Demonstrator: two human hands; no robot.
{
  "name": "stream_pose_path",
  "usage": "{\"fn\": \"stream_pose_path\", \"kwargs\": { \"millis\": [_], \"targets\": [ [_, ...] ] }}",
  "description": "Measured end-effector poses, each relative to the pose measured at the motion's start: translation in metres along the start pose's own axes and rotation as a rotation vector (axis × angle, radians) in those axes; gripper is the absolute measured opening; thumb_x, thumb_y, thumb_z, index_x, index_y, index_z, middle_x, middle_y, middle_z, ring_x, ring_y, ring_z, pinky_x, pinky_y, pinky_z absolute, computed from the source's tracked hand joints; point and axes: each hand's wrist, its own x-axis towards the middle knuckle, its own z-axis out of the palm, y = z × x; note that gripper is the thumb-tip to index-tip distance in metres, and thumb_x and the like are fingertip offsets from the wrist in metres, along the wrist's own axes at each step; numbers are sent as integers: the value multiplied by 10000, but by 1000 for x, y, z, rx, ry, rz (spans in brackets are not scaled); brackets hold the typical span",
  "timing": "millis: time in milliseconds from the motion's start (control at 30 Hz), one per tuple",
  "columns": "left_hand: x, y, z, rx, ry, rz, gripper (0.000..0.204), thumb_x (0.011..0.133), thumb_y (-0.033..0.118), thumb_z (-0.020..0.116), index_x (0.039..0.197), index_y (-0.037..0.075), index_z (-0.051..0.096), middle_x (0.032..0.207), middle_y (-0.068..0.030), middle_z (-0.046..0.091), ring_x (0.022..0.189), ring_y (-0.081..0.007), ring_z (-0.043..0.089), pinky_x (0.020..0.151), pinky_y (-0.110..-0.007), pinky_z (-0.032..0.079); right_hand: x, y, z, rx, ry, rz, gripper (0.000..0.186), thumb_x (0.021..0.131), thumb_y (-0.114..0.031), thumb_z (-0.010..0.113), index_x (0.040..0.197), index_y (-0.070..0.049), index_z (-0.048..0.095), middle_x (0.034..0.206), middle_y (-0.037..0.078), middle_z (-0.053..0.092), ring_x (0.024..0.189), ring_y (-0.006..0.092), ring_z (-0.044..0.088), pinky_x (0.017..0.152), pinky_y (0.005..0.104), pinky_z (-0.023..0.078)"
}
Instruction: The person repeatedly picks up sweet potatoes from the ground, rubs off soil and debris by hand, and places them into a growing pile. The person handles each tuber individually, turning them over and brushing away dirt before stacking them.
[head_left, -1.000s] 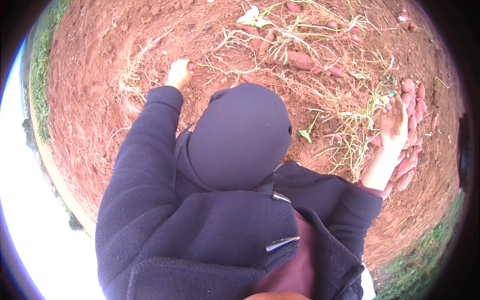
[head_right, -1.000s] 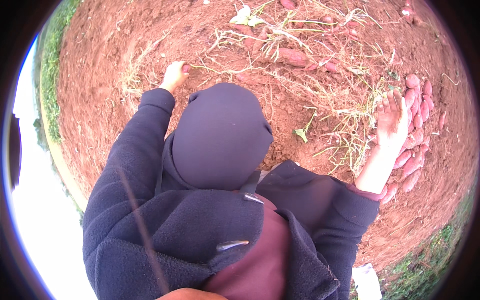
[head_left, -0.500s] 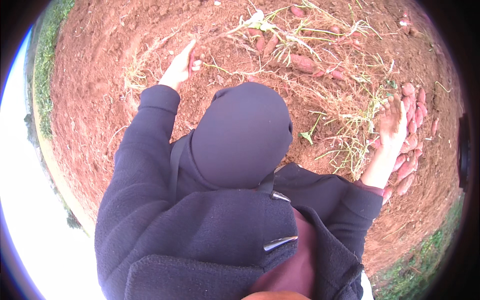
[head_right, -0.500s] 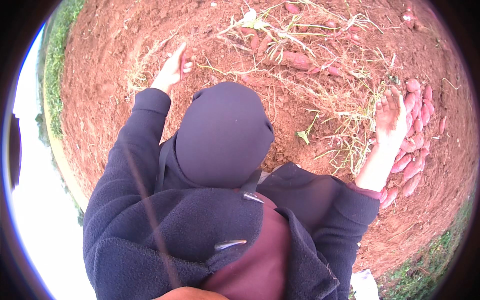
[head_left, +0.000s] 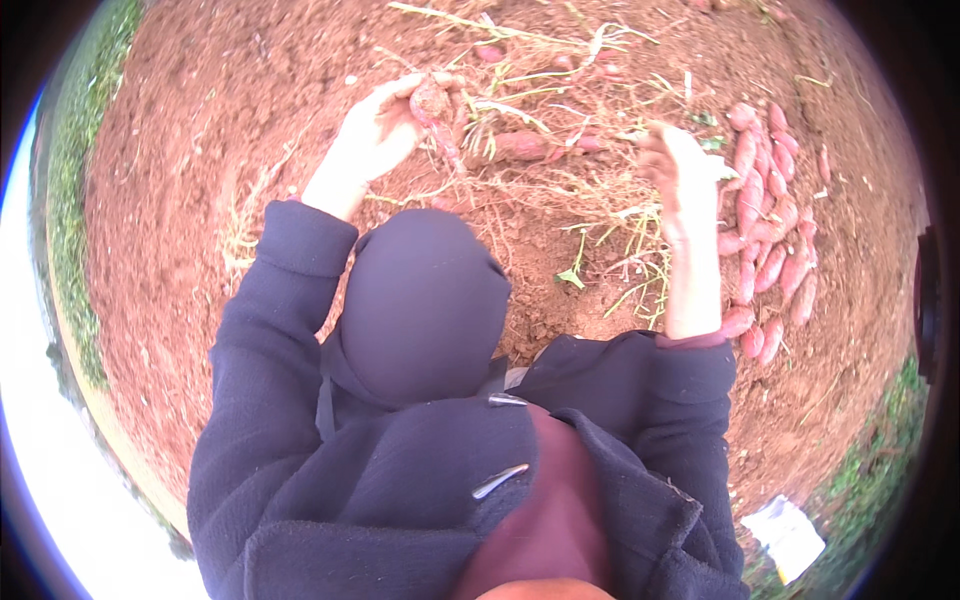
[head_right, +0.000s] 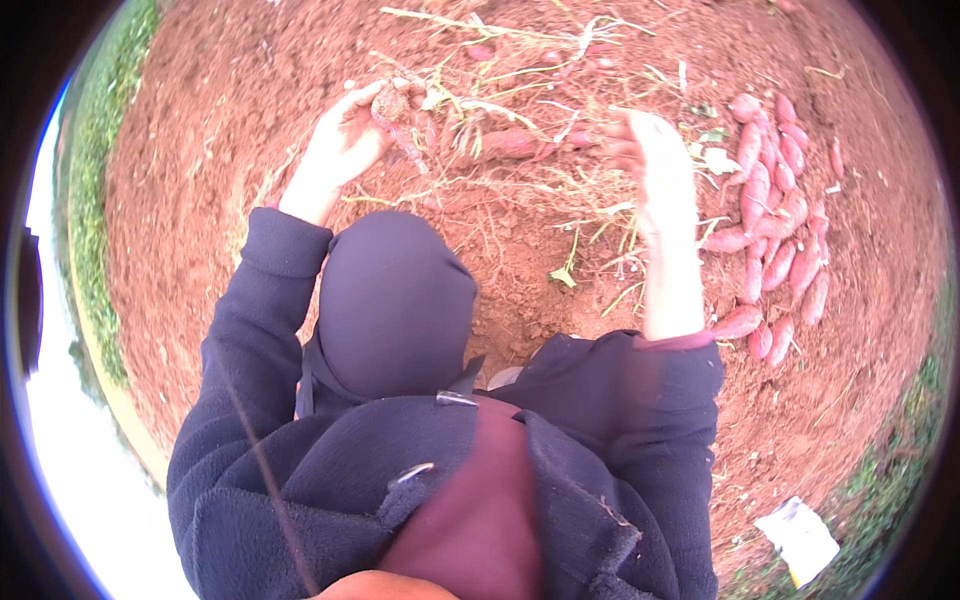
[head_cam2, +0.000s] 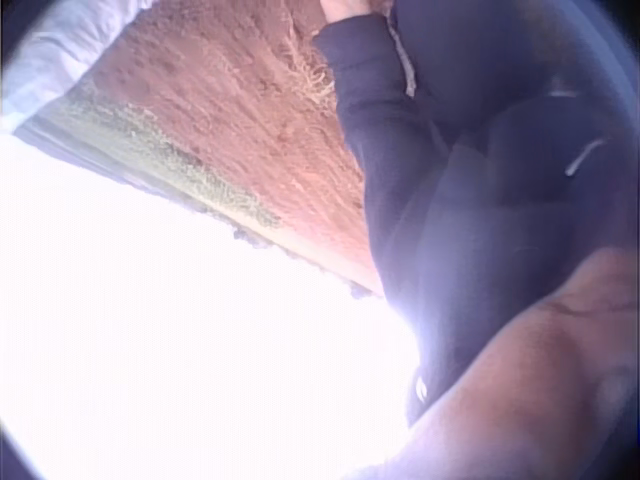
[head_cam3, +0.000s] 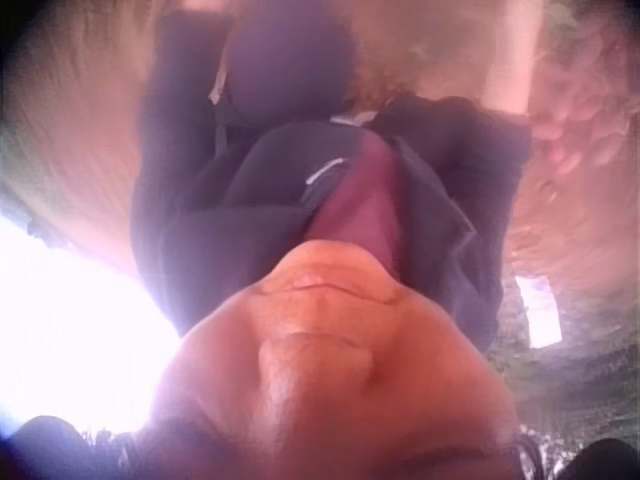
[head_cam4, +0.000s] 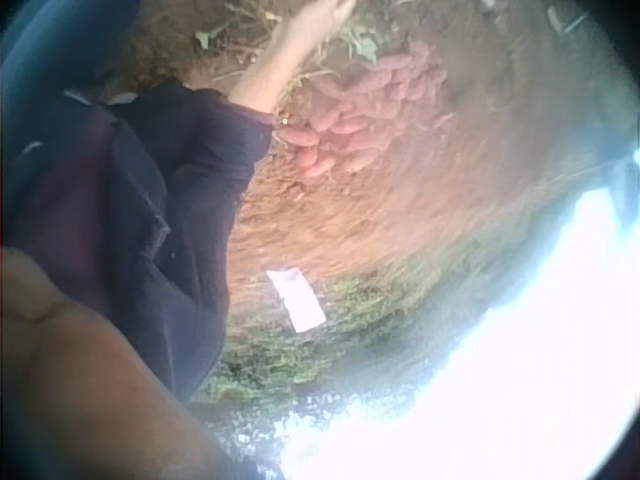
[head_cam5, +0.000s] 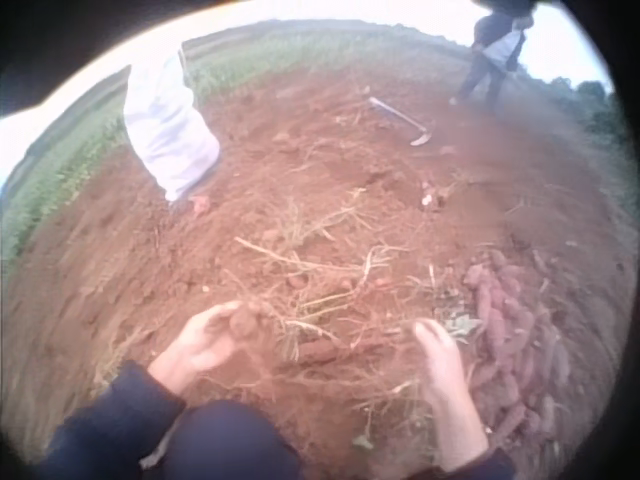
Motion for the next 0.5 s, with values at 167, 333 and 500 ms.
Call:
{"fn": "stream_pose_path", "kwargs": {
  "millis": [167, 333, 500],
  "targets": [
    [31, 3, 92, 75, -179, -135, 316, 959, 216, 478, 1175, -3, 551, 1142, -127, 605, 1015, -220, 591, 900, -372, 469, -22, -12, 53, -255, -241, -93, 397, 976, -317, 485, 1167, 16, 586, 1059, 120, 648, 913, 188, 628, 820, 319, 497],
    [45, -13, 132, 357, -227, -126, 425, 986, 294, 409, 1264, -16, 493, 1256, -138, 548, 1093, -235, 559, 954, -406, 440, -30, -25, 56, -75, -396, 96, 355, 977, -322, 475, 1135, -24, 588, 923, 82, 650, 741, 124, 585, 674, 256, 467],
    [41, -14, 147, 711, -160, -165, 612, 935, 402, 537, 1337, -52, 454, 1188, -172, 600, 1055, -265, 588, 946, -362, 452, -32, -24, 48, -65, -345, 188, 251, 952, -260, 519, 925, -18, 584, 795, 49, 642, 674, 92, 581, 563, 246, 430]
  ]
}}
